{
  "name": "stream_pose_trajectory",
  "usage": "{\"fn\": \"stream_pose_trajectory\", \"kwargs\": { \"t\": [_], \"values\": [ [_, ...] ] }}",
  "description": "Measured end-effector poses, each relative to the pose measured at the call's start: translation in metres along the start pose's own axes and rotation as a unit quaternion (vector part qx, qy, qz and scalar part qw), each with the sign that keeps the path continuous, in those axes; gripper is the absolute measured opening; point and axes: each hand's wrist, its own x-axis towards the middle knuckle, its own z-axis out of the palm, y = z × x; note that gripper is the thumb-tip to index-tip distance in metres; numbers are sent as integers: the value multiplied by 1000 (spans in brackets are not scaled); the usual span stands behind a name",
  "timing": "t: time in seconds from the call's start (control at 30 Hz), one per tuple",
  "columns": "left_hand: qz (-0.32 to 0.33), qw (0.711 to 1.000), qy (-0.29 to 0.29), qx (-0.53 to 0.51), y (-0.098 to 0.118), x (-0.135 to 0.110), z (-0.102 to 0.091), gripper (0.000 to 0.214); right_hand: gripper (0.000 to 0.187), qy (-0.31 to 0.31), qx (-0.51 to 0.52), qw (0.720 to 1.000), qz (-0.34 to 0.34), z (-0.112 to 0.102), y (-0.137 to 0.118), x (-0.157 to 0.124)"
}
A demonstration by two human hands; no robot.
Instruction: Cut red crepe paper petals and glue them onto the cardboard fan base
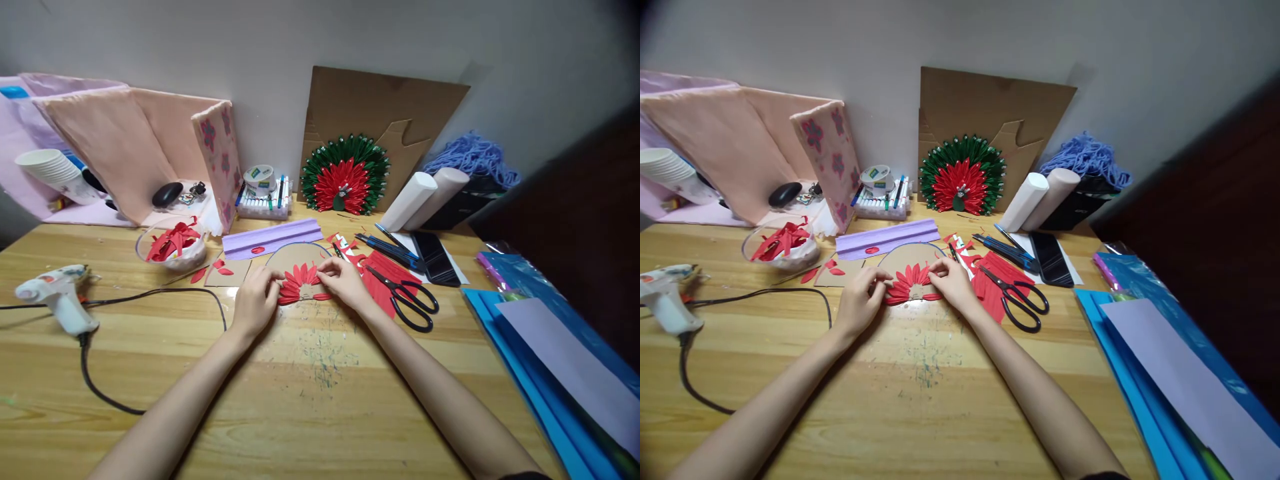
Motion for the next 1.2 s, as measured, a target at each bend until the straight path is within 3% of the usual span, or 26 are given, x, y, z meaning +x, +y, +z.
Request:
{"fn": "stream_pose_trajectory", "kwargs": {
  "t": [0.8,1.2],
  "values": [
    [-4,1000,-30,-8,1,0,7,18,14,62,-53,995,-54,2,-1,-8],
    [-3,999,-37,-7,0,-1,8,18,11,41,-62,995,-69,3,2,-8]
  ]
}}
